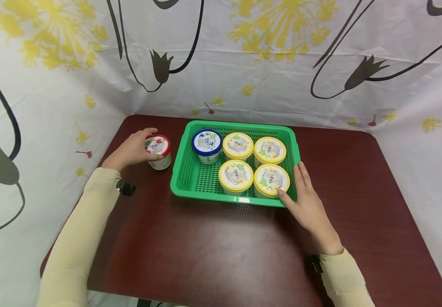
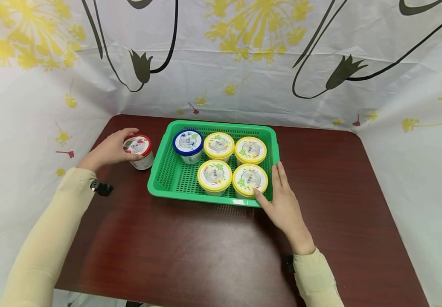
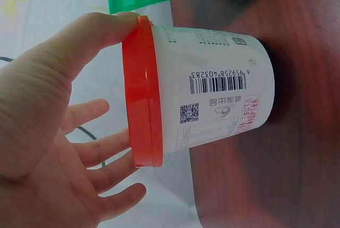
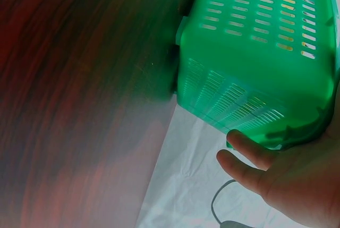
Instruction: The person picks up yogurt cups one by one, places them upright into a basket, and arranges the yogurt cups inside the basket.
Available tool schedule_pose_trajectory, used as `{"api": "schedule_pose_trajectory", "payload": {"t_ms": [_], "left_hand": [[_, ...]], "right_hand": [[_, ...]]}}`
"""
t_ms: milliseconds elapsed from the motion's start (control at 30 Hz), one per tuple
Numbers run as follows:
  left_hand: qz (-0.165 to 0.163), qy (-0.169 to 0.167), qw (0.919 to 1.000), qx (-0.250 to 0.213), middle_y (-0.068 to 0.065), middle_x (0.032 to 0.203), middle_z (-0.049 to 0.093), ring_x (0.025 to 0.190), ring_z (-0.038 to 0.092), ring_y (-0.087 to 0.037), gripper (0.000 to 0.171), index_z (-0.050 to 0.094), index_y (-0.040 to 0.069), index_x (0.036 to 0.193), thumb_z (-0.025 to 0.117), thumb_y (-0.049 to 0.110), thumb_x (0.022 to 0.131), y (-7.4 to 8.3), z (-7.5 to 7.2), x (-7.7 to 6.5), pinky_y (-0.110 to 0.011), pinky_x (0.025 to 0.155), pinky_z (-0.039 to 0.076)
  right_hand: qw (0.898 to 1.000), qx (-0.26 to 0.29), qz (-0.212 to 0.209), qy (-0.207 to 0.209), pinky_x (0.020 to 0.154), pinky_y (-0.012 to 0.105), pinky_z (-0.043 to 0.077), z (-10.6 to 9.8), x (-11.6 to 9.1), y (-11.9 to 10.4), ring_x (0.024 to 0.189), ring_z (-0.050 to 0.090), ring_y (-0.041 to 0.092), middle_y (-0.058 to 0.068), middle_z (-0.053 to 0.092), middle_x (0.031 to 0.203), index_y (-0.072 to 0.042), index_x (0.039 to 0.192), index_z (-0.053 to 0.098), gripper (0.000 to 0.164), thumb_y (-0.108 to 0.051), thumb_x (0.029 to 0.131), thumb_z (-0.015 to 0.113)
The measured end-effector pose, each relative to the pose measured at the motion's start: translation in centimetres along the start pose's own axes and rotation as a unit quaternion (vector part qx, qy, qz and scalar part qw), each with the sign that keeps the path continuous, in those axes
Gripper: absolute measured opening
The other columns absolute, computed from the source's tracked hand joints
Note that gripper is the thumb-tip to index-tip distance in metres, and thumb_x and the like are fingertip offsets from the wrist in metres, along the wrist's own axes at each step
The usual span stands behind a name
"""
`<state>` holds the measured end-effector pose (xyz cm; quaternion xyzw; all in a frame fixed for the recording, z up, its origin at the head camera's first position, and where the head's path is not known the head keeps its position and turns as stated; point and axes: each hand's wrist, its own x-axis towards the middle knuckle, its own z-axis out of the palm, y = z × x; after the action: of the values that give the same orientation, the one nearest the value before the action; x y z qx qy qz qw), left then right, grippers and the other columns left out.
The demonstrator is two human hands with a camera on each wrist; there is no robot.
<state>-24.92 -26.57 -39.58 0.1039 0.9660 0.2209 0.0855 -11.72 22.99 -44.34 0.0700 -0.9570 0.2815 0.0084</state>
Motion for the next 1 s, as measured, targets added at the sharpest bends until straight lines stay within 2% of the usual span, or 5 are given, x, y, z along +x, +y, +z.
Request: {"api": "schedule_pose_trajectory", "payload": {"t_ms": [200,467,567,800,1000], "left_hand": [[-0.003,0.021,0.9998,0.004,-0.019,0.14,0.049,0.124,0.044,-0.037,0.09,0.033,0.01,0.152,0.079,0.038,0.08,0.0,-1.0,-0.9,-0.059,0.1,0.045],[0.044,0.07,0.9965,0.009,-0.019,0.136,0.052,0.116,0.049,-0.035,0.088,0.04,0.007,0.148,0.082,0.038,0.078,3.5,-5.2,-2.7,-0.055,0.098,0.045],[0.054,0.078,0.9954,0.009,-0.016,0.133,0.055,0.112,0.051,-0.032,0.087,0.042,0.008,0.147,0.083,0.039,0.077,4.6,-6.2,-3.4,-0.052,0.095,0.045],[0.055,0.071,0.9956,0.026,-0.013,0.131,0.059,0.109,0.054,-0.03,0.087,0.044,0.011,0.147,0.082,0.044,0.076,5.8,-6.3,-3.7,-0.048,0.091,0.047],[0.083,0.071,0.9938,0.018,-0.008,0.136,0.057,0.114,0.051,-0.027,0.083,0.047,0.017,0.146,0.082,0.045,0.076,7.5,-5.9,-3.1,-0.047,0.093,0.047]], "right_hand": [[1.0,0.0,0.001,0.003,0.097,0.068,0.043,-0.2,-0.1,0.0,0.141,0.036,0.048,0.009,-0.004,0.169,-0.008,0.16,0.002,0.089,-0.052,0.099,0.05],[1.0,0.004,-0.003,0.001,0.097,0.068,0.043,0.0,0.0,-0.1,0.141,0.037,0.048,0.008,-0.005,0.169,-0.007,0.16,0.003,0.089,-0.052,0.099,0.05],[1.0,0.004,-0.003,0.003,0.097,0.068,0.043,0.1,0.1,0.0,0.142,0.036,0.048,0.008,-0.004,0.169,-0.008,0.16,0.003,0.089,-0.052,0.099,0.05],[1.0,0.003,-0.002,-0.001,0.098,0.068,0.042,0.2,0.1,0.1,0.141,0.037,0.048,0.006,-0.005,0.169,-0.009,0.16,0.002,0.089,-0.053,0.099,0.05],[1.0,0.003,-0.003,0.001,0.098,0.068,0.042,0.1,0.1,0.1,0.141,0.036,0.048,0.006,-0.006,0.169,-0.009,0.16,0.002,0.089,-0.053,0.099,0.05]]}}
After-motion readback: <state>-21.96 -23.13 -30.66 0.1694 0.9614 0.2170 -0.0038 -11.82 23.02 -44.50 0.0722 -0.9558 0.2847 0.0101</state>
